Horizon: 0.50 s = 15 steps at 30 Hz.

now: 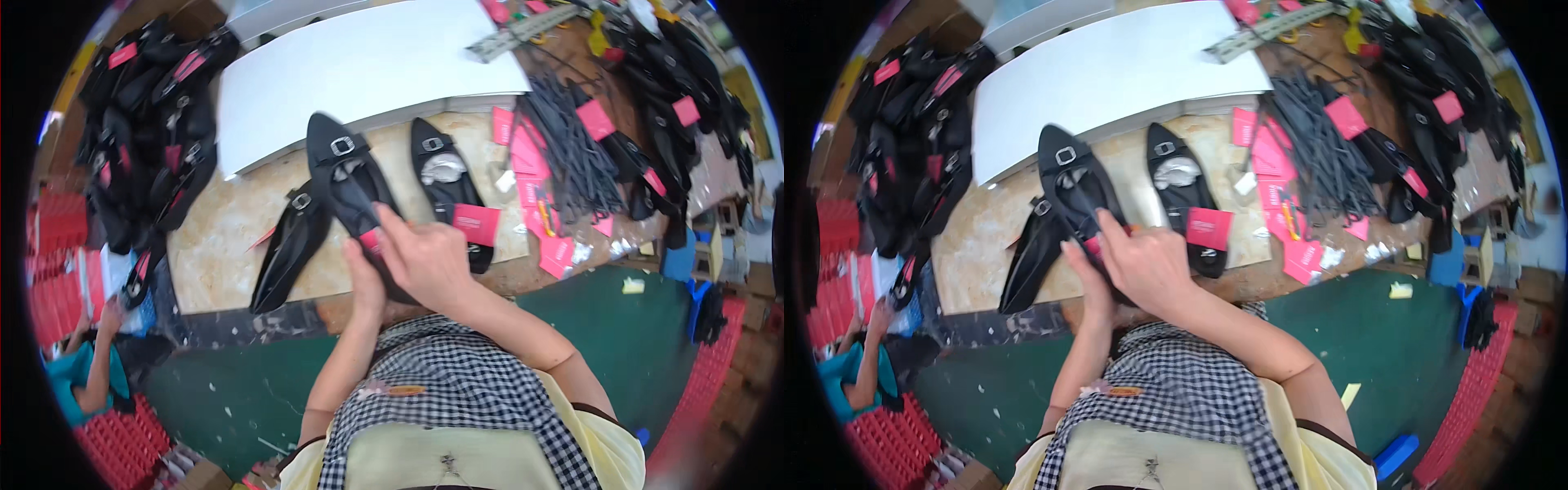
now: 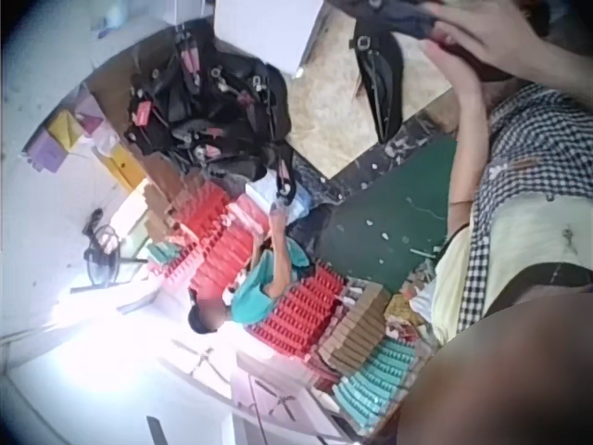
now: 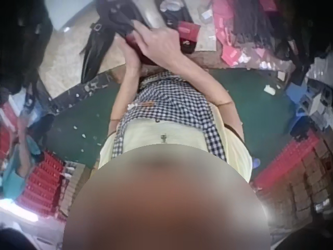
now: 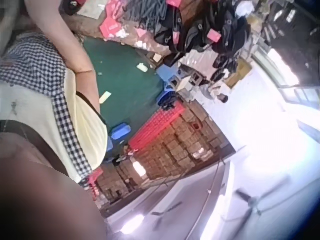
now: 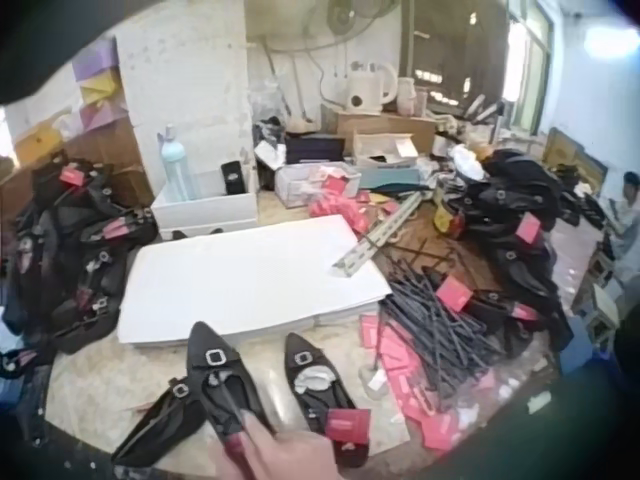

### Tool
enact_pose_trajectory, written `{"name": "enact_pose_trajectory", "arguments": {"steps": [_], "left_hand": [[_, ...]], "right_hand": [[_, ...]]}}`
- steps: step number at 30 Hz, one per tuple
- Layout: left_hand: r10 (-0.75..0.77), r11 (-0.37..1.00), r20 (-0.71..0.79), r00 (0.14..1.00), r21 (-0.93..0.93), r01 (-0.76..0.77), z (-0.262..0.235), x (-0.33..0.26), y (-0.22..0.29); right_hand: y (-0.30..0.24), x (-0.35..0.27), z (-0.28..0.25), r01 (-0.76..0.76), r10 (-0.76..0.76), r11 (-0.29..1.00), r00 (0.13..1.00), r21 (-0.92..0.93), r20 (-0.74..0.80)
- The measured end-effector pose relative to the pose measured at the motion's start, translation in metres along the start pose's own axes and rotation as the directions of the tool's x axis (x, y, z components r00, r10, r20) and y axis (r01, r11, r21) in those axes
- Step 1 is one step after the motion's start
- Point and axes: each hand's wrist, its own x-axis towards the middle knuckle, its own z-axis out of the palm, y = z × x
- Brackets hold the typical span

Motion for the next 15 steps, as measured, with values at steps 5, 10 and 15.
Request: {"name": "enact_pose_trajectory", "arguments": {"steps": [5,10,15], "left_hand": [[-0.307,0.936,0.195,0.931,-0.116,0.333,-0.061,0.010,0.005],[0.459,0.354,0.124,0.880,0.882,-0.310,-0.082,0.020,0.037],[0.398,0.401,0.205,0.894,0.838,-0.371,0.029,0.014,0.041]], "right_hand": [[0.054,-0.015,-0.070,-0.220,0.174,0.893,0.973,0.394,0.151],[0.175,-0.059,-0.134,-0.639,0.621,0.768,0.728,0.039,-0.289],[0.224,-0.062,-0.106,-0.544,0.477,0.673,0.837,-0.501,-0.267]]}}
